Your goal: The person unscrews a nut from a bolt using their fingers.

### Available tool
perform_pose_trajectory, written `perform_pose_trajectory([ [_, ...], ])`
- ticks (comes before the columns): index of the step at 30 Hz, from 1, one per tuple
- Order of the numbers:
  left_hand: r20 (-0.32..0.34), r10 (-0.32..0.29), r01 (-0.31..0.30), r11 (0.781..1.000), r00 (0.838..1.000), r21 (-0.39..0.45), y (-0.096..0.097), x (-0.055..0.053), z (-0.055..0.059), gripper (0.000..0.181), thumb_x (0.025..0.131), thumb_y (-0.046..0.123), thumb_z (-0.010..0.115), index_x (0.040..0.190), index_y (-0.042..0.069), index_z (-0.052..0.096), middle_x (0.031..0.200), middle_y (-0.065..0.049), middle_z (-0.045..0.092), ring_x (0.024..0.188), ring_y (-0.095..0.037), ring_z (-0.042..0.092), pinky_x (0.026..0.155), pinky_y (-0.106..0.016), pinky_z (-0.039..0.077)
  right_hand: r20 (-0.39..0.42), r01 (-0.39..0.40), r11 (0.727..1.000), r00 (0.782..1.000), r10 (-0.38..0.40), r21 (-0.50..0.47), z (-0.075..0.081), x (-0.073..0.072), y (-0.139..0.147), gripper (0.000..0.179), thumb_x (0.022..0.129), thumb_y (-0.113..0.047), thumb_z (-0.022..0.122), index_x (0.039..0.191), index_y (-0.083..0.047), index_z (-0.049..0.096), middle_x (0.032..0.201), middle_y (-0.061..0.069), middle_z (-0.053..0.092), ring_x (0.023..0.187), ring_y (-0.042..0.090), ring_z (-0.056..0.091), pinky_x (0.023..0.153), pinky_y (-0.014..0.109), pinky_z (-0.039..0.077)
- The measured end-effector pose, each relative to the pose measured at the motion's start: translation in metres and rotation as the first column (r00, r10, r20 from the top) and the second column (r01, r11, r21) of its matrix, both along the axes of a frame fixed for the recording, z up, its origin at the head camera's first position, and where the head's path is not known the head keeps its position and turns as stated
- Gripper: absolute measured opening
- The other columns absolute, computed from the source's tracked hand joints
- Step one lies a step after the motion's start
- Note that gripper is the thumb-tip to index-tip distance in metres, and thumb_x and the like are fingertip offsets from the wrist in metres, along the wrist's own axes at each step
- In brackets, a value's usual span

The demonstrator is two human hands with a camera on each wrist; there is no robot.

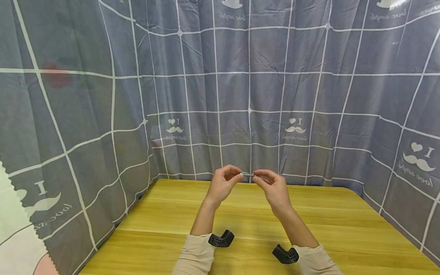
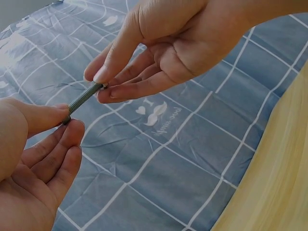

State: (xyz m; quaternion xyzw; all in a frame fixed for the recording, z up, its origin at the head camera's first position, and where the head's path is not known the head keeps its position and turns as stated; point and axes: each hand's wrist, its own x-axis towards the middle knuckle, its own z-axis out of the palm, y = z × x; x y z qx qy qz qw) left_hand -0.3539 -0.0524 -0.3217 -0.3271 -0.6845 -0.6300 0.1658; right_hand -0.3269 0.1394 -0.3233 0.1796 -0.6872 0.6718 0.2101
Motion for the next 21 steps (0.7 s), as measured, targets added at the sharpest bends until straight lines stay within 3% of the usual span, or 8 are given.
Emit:
perform_pose_trajectory([
  [6, -0.001, -0.008, 0.008, 1.0, 1.0, 0.009, 0.0001, -0.0009, -0.0005, 0.009, 0.1, 0.005, 0.069, 0.106, -0.002, 0.072, 0.1, -0.02, 0.071, 0.093, -0.03, 0.071, 0.092, -0.058, 0.053, 0.011, 0.004, 1.0, 1.0, -0.004, 0.011, 0.0007, 0.0005, 0.0007, 0.025, 0.098, 0.003, 0.069, 0.122, 0.011, 0.068, 0.137, 0.019, 0.059, 0.12, 0.032, 0.064, 0.092, 0.024, 0.053],
  [8, 0.001, -0.007, 0.007, 1.0, 1.0, 0.006, 0.0, -0.0003, 0.0, 0.01, 0.1, 0.005, 0.069, 0.106, -0.002, 0.071, 0.1, -0.02, 0.07, 0.092, -0.024, 0.071, 0.091, -0.053, 0.055, 0.014, 0.0, 1.0, 1.0, 0.0, 0.015, 0.0012, 0.001, 0.0011, 0.026, 0.098, 0.003, 0.068, 0.122, 0.012, 0.068, 0.141, 0.017, 0.057, 0.123, 0.037, 0.062, 0.093, 0.023, 0.053],
  [10, 0.006, -0.002, 0.002, 1.0, 1.0, 0.003, -0.0001, -0.0002, 0.0003, 0.012, 0.1, 0.005, 0.068, 0.107, -0.004, 0.071, 0.1, -0.019, 0.071, 0.092, -0.022, 0.07, 0.091, -0.047, 0.056, 0.023, -0.002, 1.0, 1.0, 0.002, 0.029, 0.0015, 0.002, 0.0014, 0.026, 0.098, 0.002, 0.069, 0.122, 0.011, 0.069, 0.141, 0.016, 0.057, 0.122, 0.037, 0.062, 0.097, 0.031, 0.053],
  [15, 0.016, 0.005, -0.005, 1.0, 1.0, 0.007, -0.0009, -0.0007, 0.0, 0.017, 0.1, 0.006, 0.069, 0.109, -0.009, 0.069, 0.098, -0.015, 0.071, 0.091, -0.022, 0.07, 0.091, -0.046, 0.056, 0.034, 0.005, 0.998, 0.999, -0.007, 0.061, 0.0017, 0.0028, 0.0013, 0.026, 0.097, -0.001, 0.072, 0.123, 0.004, 0.071, 0.131, 0.017, 0.064, 0.111, 0.029, 0.069, 0.097, 0.04, 0.054],
  [21, 0.006, 0.001, -0.001, 1.0, 1.0, 0.009, -0.0005, -0.0019, -0.0007, 0.017, 0.1, 0.006, 0.069, 0.109, -0.009, 0.069, 0.096, -0.012, 0.071, 0.09, -0.022, 0.07, 0.091, -0.05, 0.055, -0.004, 0.002, 0.999, 1.0, -0.002, 0.045, 0.0017, 0.0012, 0.0011, 0.023, 0.096, 0.0, 0.072, 0.119, 0.006, 0.071, 0.118, 0.019, 0.068, 0.101, 0.02, 0.069, 0.089, 0.028, 0.056],
])
